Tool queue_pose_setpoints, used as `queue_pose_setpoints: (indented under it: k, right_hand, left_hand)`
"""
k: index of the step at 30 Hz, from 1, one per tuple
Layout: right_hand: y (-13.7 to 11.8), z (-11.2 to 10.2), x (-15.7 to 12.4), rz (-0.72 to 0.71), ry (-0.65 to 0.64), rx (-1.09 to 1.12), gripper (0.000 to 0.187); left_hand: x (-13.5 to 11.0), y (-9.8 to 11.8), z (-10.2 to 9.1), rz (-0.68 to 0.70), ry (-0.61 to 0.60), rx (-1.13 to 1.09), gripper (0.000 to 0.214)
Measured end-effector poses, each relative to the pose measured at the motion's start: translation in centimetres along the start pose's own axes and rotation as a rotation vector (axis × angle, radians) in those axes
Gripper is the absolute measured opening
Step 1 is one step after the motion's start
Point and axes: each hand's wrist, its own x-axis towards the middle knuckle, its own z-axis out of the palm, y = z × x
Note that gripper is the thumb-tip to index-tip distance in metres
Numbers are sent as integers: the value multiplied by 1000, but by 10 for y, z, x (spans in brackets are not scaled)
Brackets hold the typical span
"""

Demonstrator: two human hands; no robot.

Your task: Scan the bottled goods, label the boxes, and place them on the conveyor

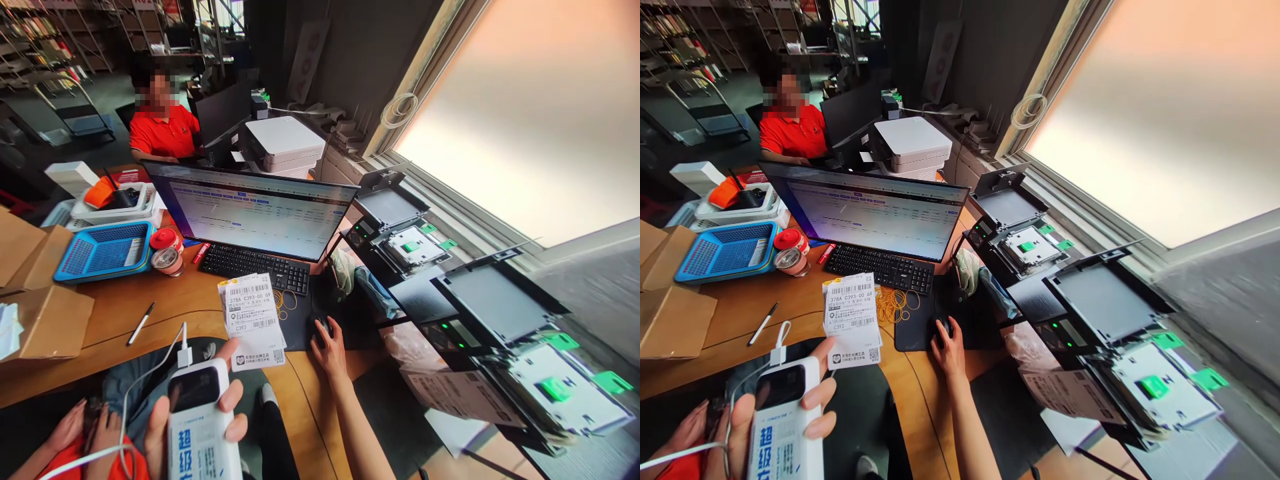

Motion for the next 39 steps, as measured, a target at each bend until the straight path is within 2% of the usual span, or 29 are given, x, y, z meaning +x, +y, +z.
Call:
queue_pose_setpoints:
  k: [9,15,19,22,25,28,30,33,36,39]
  right_hand:
    - [0,0,0,3,-16,-3,44]
    - [5,0,0,-56,-44,22,46]
    - [8,0,1,-88,-38,9,46]
    - [9,-1,1,-108,-34,2,47]
    - [9,-2,3,-127,-56,1,52]
    - [9,-3,5,-138,-69,4,57]
    - [9,-2,7,-150,-62,3,56]
    - [9,-1,9,-176,-49,-9,54]
    - [9,0,10,-198,-40,-20,50]
    - [12,1,9,-210,-36,-30,47]
  left_hand:
    - [1,-1,2,14,-23,-22,92]
    - [3,1,-7,45,-80,32,93]
    - [3,-10,-14,41,-38,-4,87]
    - [1,-14,-22,97,-23,-51,77]
    - [-8,2,-38,244,-44,-132,62]
    - [-28,35,-58,443,-82,-294,50]
    - [-42,58,-68,506,-84,-348,49]
    - [-54,80,-75,517,-55,-315,46]
    - [-57,89,-74,492,-30,-243,46]
    - [-60,95,-77,406,-23,-191,51]
